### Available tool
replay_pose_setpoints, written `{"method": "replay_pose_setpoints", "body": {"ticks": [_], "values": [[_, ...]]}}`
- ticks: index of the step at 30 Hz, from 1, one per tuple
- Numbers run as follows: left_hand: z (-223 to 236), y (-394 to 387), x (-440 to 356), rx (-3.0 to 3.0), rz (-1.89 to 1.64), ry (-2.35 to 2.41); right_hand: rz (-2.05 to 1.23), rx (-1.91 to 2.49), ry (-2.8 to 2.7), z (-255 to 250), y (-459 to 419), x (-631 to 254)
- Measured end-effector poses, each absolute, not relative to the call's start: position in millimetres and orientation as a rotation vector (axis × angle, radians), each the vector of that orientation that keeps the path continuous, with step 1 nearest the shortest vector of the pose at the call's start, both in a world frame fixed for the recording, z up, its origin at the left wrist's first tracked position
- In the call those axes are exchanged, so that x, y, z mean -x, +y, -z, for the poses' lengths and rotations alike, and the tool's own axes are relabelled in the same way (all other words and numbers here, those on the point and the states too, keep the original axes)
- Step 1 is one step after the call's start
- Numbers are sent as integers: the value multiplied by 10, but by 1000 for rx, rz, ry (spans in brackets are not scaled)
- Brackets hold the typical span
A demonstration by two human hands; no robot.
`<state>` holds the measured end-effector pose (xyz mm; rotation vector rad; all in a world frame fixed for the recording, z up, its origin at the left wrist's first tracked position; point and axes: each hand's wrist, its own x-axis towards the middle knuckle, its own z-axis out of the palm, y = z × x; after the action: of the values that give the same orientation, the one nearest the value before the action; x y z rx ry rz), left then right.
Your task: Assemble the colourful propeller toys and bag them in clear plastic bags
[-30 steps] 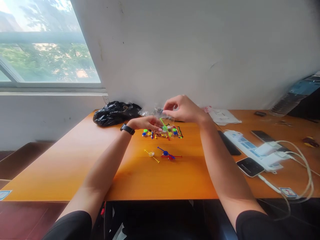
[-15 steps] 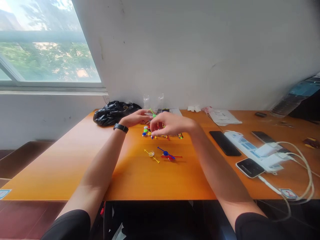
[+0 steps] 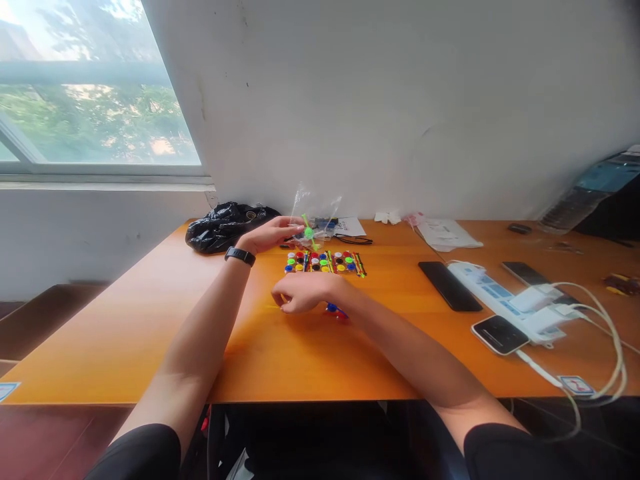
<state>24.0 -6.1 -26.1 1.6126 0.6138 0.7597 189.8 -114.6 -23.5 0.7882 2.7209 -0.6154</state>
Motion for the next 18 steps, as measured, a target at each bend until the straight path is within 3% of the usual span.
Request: {"method": "replay_pose_setpoints", "body": {"ticks": [9,13,18], "values": [[322,-48,-174,-1760,-458,666,912,-589,2893,-240,-1114,-2273],[314,-74,-180,-1811,-298,678,1138,-770,3194,-481,-1019,-2597],[368,-17,-178,-1778,-146,647,741,-1450,3383,-666,-933,-2981]]}}
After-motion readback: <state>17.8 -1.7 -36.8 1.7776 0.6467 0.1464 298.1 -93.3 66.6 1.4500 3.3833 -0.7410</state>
